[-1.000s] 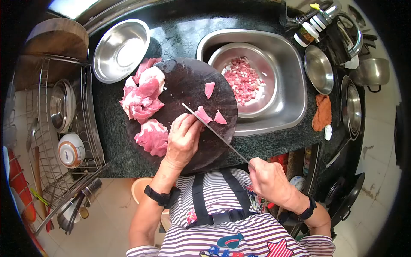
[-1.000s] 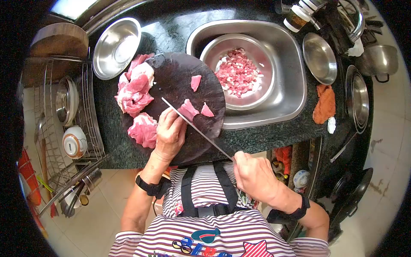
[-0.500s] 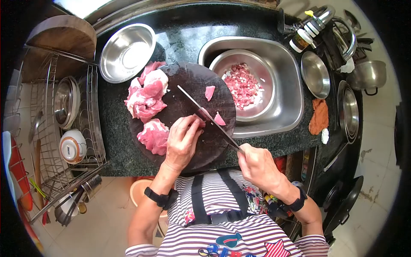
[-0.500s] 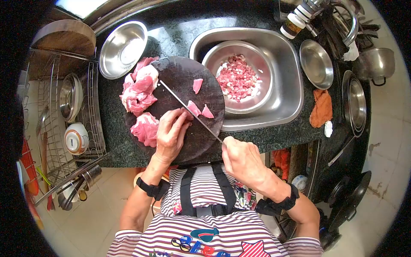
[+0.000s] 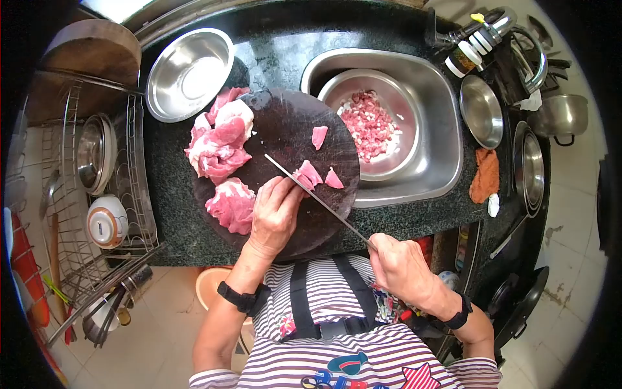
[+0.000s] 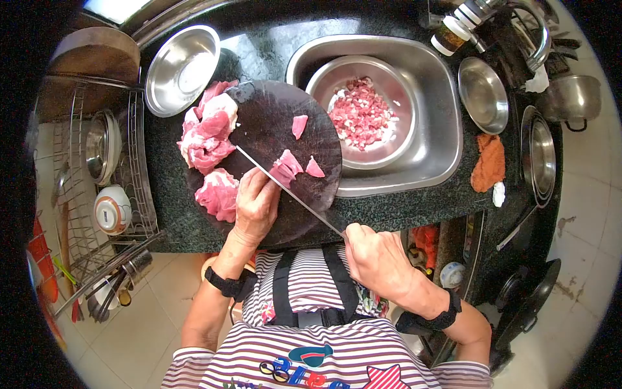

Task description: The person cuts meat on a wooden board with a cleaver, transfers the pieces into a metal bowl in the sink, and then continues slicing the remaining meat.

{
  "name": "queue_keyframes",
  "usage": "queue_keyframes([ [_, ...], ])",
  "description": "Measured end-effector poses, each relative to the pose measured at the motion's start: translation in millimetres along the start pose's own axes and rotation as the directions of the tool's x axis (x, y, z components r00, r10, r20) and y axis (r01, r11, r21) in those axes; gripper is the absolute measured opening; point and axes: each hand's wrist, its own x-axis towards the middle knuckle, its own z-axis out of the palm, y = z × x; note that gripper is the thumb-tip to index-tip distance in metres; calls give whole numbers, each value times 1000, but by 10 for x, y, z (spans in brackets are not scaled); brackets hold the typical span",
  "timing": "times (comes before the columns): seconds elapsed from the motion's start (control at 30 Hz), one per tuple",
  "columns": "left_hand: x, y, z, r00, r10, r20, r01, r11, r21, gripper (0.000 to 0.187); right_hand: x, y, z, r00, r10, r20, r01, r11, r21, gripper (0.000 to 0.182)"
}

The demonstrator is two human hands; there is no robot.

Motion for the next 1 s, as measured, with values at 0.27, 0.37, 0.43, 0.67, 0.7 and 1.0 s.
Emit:
queue_keyframes([
  [0.27, -30, -11, 41, 1000, -30, 3, 30, 999, -22, 29, 632, -202, 257, 993, -104, -58, 98, 991, -94, 13],
  [0.37, -43, -11, 40, 1000, -19, -13, 19, 1000, -6, 31, 628, -233, 280, 991, -104, -81, 96, 991, -96, 12],
  [0.43, -44, -11, 38, 1000, -18, -6, 18, 1000, 10, 31, 450, -156, 203, 996, -67, -61, 62, 995, -74, 10],
  [0.67, -77, 5, 23, 997, -31, -66, 28, 999, -45, 32, 125, 3, -26, 999, -9, -48, 12, 998, 69, 9],
  [0.7, -85, 4, 23, 994, -37, -101, 31, 998, -59, 31, 132, -5, -44, 999, -10, -48, 14, 998, 69, 9],
  [1.0, -68, -30, 12, 999, -6, -47, 5, 1000, -27, 30, 137, -11, -71, 997, -75, -25, 75, 997, 6, 10],
])
